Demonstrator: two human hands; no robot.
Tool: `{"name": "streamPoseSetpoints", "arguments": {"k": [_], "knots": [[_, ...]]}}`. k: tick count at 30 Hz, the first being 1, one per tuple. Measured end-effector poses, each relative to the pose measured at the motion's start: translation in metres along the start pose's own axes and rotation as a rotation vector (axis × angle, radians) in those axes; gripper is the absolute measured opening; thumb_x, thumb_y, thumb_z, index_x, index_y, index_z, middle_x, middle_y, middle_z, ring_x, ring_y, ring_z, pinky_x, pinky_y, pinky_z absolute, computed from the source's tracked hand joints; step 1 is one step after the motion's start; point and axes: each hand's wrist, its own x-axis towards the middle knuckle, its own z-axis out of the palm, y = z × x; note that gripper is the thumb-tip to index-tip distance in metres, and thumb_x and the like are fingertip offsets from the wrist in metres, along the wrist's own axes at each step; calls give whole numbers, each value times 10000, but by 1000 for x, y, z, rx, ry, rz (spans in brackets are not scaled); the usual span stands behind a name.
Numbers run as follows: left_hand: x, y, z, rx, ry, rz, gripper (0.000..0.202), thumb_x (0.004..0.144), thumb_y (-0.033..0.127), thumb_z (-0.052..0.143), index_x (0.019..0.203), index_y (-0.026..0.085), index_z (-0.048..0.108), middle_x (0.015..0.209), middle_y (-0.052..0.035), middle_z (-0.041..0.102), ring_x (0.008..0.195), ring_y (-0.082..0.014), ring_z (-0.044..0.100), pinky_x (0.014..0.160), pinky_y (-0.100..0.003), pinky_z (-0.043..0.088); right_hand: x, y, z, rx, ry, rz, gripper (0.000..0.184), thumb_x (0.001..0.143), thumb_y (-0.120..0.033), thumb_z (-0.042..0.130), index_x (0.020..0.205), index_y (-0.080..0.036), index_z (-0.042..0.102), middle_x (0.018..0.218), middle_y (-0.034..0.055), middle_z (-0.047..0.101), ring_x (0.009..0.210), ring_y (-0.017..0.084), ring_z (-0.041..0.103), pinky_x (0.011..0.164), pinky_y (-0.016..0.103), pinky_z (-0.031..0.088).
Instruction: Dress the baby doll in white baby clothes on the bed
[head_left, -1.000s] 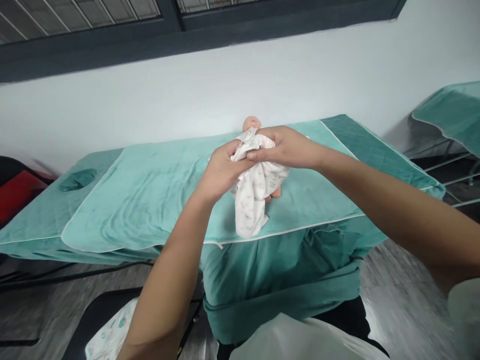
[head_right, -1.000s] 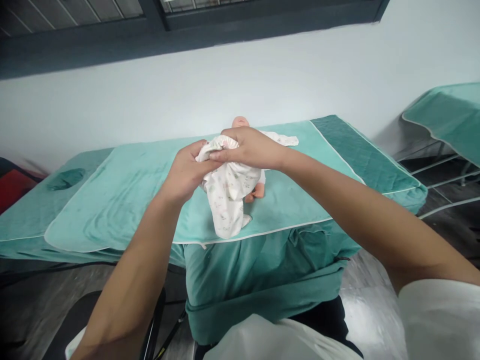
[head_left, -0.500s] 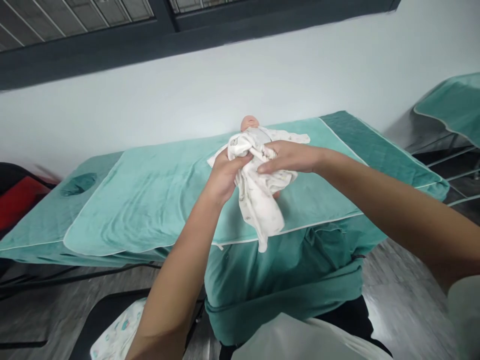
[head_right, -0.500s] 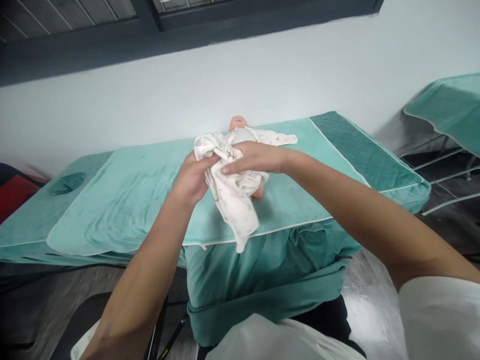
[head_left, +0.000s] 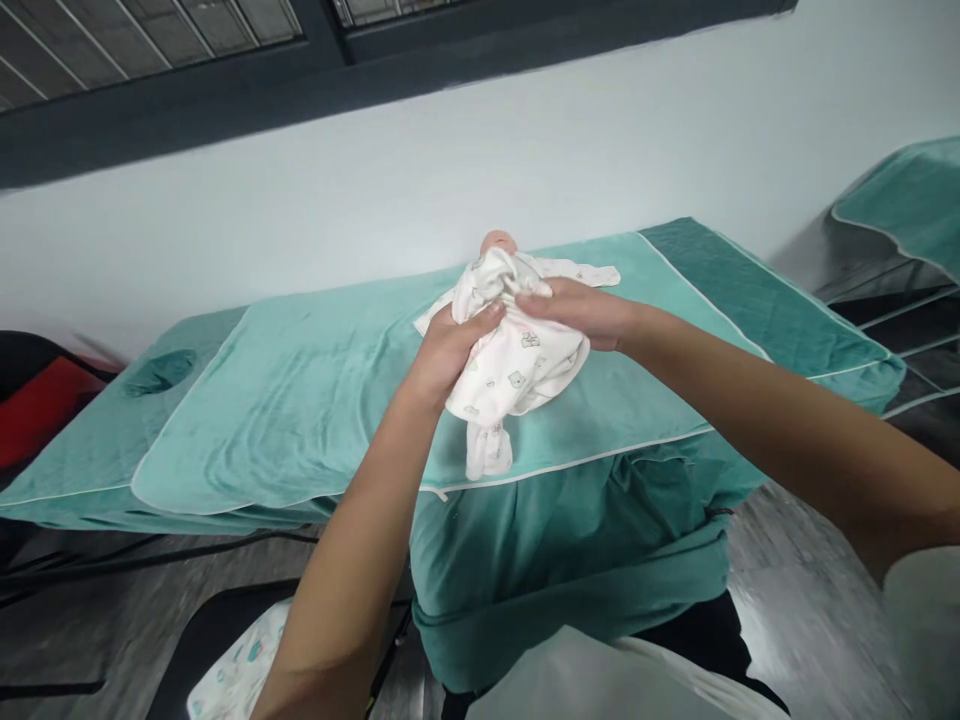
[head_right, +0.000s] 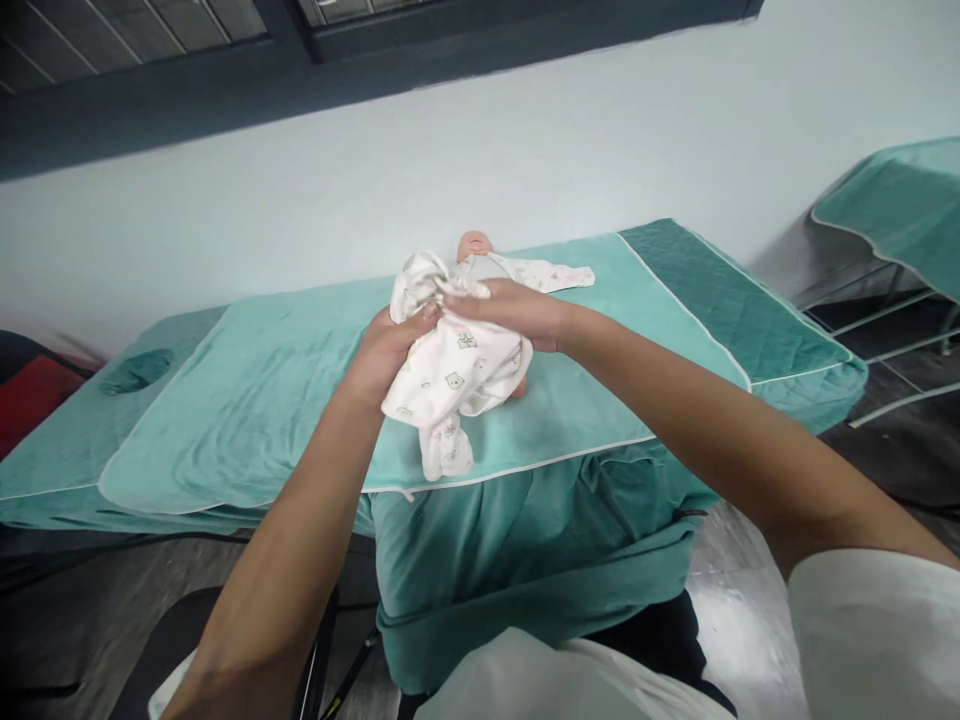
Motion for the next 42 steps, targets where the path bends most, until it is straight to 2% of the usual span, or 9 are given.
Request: {"name": "streamPoseSetpoints", "arguments": {"k": [3, 10, 14, 17, 24, 30, 33, 37, 42], "knots": [[8, -5, 1, 4, 53, -6, 581, 691, 483, 882, 1140, 150, 726, 1022, -78, 794, 1049, -301, 744, 944, -390, 584, -1, 8, -4, -7, -95, 143, 411, 747, -463, 882, 985, -155, 749, 997, 108, 787, 913, 237, 739, 804, 341, 612], [6, -18, -8, -114, -111, -154, 633, 681, 440, 909, 1198, 127, 721, 1099, -135, 791, 1117, -350, 729, 1027, -446, 557, 4, 14, -7, 272, 117, -74, 467, 780, -572, 815, 1042, -198, 719, 959, 60, 780, 941, 247, 724, 846, 374, 598], [3, -25, 4, -350, -27, -78, 621, 789, 462, 817, 1308, 157, 670, 1260, -127, 747, 1270, -333, 663, 1133, -439, 496, -2, 27, 3, 365, 180, -124, 544, 800, -637, 761, 1141, -217, 706, 1053, 66, 782, 1118, 267, 694, 974, 397, 567], [0, -31, 15, -470, 0, -152, 583, 863, 465, 733, 1355, 166, 642, 1310, -115, 726, 1332, -331, 622, 1167, -449, 471, -9, 40, 6, 396, 244, -140, 533, 816, -611, 753, 1162, -206, 711, 1093, 77, 780, 1160, 276, 685, 1004, 404, 556], [12, -34, 20, -433, -26, -192, 523, 825, 386, 784, 1281, 149, 685, 1198, -118, 771, 1209, -319, 699, 1096, -444, 527, -15, 53, -19, 451, 295, -106, 492, 768, -517, 773, 1113, -166, 753, 1050, 91, 791, 1092, 348, 718, 943, 472, 581], [28, -63, 22, -220, 121, -292, 409, 796, 408, 810, 1070, 115, 730, 938, -118, 797, 907, -264, 764, 880, -387, 598, -36, 85, -28, 436, 345, 80, 433, 733, -400, 835, 1089, -165, 758, 1038, 101, 799, 1010, 292, 737, 954, 412, 563], [28, -89, 29, 128, 169, -354, 406, 882, 492, 695, 1035, 116, 727, 871, -118, 784, 823, -248, 750, 789, -361, 584, -57, 123, -25, 366, 410, 215, 464, 682, -415, 865, 1046, -151, 750, 954, 100, 799, 859, 254, 735, 809, 356, 570], [30, -111, 36, 743, 104, -335, 345, 928, 448, 627, 1019, 134, 740, 998, -133, 790, 962, -264, 738, 852, -338, 546, -73, 170, -19, 108, 593, 308, 491, 669, -501, 819, 1002, -151, 729, 904, 77, 789, 814, 240, 704, 785, 371, 559], [38, -112, 36, 979, 8, -343, 211, 847, 239, 675, 1000, 110, 742, 1194, -207, 745, 1211, -332, 660, 1022, -376, 467, -66, 192, -14, -110, 677, 282, 379, 683, -434, 805, 973, -197, 749, 992, 65, 798, 1023, 303, 695, 955, 441, 536]]}}
